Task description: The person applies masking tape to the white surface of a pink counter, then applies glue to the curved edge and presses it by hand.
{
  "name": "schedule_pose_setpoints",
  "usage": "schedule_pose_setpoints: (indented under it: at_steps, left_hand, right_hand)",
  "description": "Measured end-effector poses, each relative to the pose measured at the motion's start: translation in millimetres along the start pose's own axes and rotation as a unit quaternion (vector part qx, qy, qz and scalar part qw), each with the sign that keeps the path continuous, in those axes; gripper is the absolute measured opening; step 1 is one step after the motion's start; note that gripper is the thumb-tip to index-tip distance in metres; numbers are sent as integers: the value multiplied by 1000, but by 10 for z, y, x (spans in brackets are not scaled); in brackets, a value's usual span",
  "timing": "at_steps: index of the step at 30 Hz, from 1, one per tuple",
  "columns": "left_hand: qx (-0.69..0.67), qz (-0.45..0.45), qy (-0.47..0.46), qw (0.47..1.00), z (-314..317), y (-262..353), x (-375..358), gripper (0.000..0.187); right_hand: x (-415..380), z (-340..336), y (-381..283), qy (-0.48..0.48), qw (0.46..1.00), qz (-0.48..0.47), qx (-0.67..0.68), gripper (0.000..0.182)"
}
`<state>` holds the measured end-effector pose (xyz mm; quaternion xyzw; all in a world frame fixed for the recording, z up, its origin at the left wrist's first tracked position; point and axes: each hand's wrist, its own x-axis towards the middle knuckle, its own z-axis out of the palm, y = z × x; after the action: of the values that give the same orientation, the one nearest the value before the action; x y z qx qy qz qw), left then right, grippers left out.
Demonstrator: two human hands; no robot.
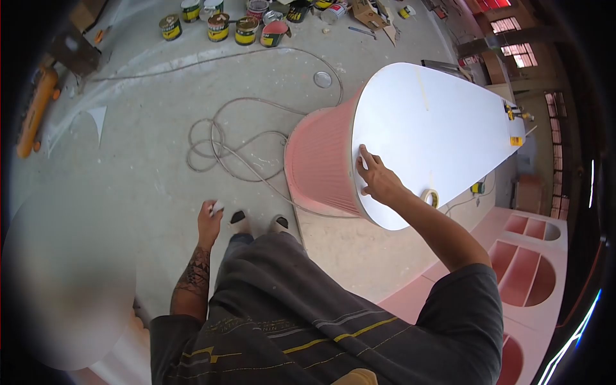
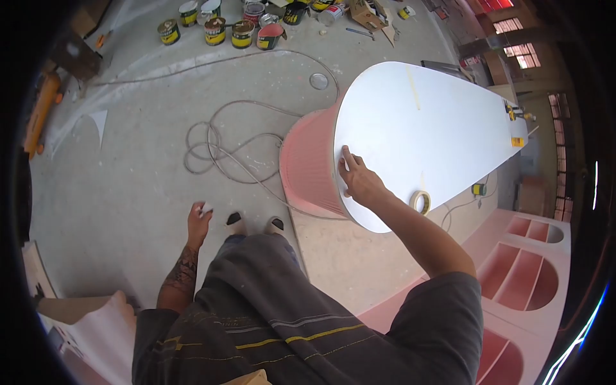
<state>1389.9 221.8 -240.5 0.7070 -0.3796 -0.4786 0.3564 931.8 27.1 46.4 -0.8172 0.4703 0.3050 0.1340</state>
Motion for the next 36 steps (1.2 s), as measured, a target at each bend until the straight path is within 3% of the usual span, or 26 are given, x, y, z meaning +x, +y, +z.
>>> schedule_pose_setpoints:
  at_steps: [3, 5, 11, 15, 18, 24, 27, 29, 36]
  left_hand:
    - [140, -5, 126, 982, -323, -1254, -159, 35]
    - [157, -85, 120, 977, -624, -1739, -365, 32]
    - [141, -129, 85, 978, -844, -1341, -747, 22]
    - [135, -78, 82, 984, -702, -1295, -407, 23]
    - [77, -88, 50, 992, -370, -977, -20, 29]
    - [19, -53, -18, 998, 217, -191, 385, 40]
    - [17, 1, -74, 997, 352, -382, 565, 43]
    - [46, -16, -89, 995, 356, -227, 457, 47]
    - [136, 35, 10, 990, -56, -898, -25, 52]
  right_hand:
    - [-23, 11, 7, 3, 1000, 12, 15, 92]
    - [-32, 67, 41, 16, 999, 16, 23, 93]
    - [-29, 163, 55, 46, 998, 15, 34, 94]
    - [0, 243, 59, 70, 997, 4, 6, 92]
    - [84, 212, 11, 33, 999, 31, -3, 93]
    - [7, 219, 47, 58, 998, -2, 7, 89]
    - [60, 244, 68, 54, 999, -1, -3, 90]
    - [143, 434, 138, 83, 996, -9, -10, 91]
    - [191, 436, 87, 73, 997, 21, 3, 92]
